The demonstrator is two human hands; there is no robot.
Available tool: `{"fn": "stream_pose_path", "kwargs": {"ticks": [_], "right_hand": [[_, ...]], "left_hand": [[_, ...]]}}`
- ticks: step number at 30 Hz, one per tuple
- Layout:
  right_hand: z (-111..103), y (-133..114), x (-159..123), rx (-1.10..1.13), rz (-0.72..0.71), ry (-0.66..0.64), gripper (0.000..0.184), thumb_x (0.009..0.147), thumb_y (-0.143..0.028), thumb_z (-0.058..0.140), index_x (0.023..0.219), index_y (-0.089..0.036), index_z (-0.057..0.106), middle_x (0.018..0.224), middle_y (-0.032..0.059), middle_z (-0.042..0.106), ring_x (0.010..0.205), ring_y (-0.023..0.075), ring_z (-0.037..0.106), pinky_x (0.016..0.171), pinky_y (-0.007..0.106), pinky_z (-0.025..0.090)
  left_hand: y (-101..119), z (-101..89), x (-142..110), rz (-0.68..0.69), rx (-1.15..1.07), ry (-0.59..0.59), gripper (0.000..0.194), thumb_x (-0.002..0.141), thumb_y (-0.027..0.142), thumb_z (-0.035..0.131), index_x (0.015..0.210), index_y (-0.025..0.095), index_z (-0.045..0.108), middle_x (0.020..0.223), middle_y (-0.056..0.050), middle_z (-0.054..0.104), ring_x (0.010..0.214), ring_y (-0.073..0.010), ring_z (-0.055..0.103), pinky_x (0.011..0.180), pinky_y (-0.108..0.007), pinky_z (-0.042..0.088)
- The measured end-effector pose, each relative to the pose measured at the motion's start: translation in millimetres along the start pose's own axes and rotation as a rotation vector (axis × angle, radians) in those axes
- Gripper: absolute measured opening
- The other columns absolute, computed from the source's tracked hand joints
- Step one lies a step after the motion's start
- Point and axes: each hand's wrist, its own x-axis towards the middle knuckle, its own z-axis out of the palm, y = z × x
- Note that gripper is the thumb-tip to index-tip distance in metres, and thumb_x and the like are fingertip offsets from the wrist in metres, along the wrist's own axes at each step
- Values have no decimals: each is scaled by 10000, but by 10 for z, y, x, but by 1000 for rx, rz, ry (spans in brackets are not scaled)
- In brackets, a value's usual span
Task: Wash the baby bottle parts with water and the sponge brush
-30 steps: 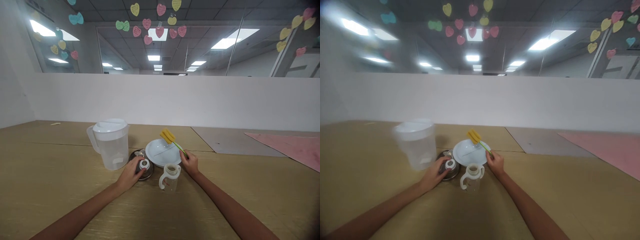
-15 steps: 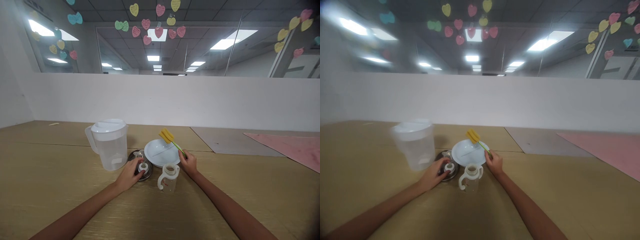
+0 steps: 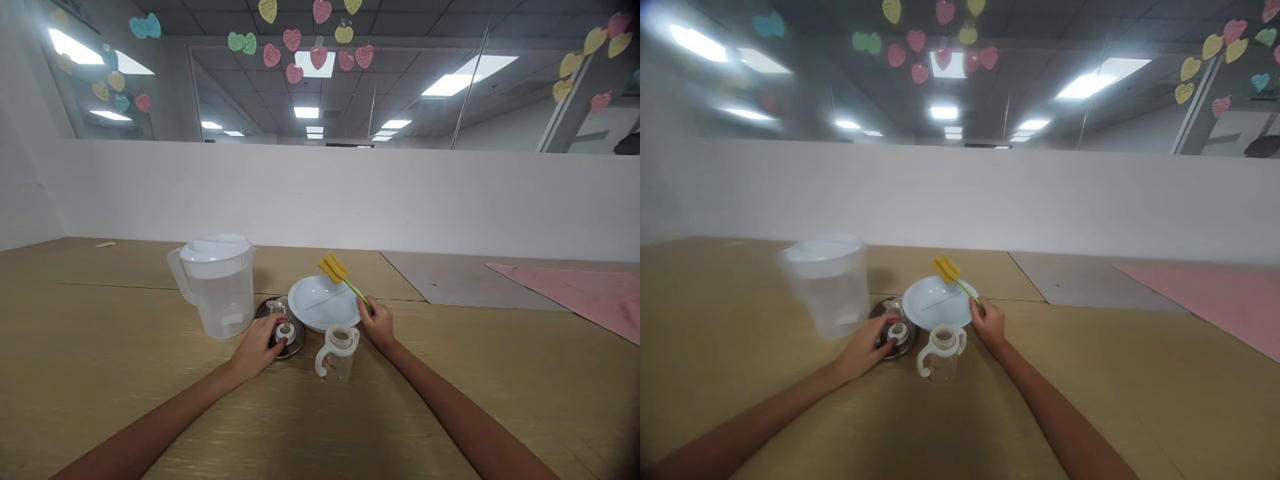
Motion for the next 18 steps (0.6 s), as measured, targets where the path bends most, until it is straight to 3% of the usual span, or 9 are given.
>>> {"fn": "stream_pose_path", "kwargs": {"ticks": [11, 18], "right_hand": [[18, 25, 1, -2, -6, 0, 332, 832, -325, 428, 534, -182, 397, 460, -65, 297, 425, 69, 295, 459, 208, 239], [16, 25, 2, 2, -3, -6, 337, 837, -329, 427, 535, -184, 384, 465, -64, 291, 434, 71, 296, 465, 207, 241]], "left_hand": [[109, -58, 15, 55, 49, 46, 245, 815, 322, 445, 1017, 205, 521, 992, -72, 609, 941, -235, 536, 847, -391, 396], [135, -62, 10, 66, 44, 28, 89, 811, 265, 432, 825, 203, 494, 937, -55, 593, 912, -220, 525, 813, -363, 403]]}}
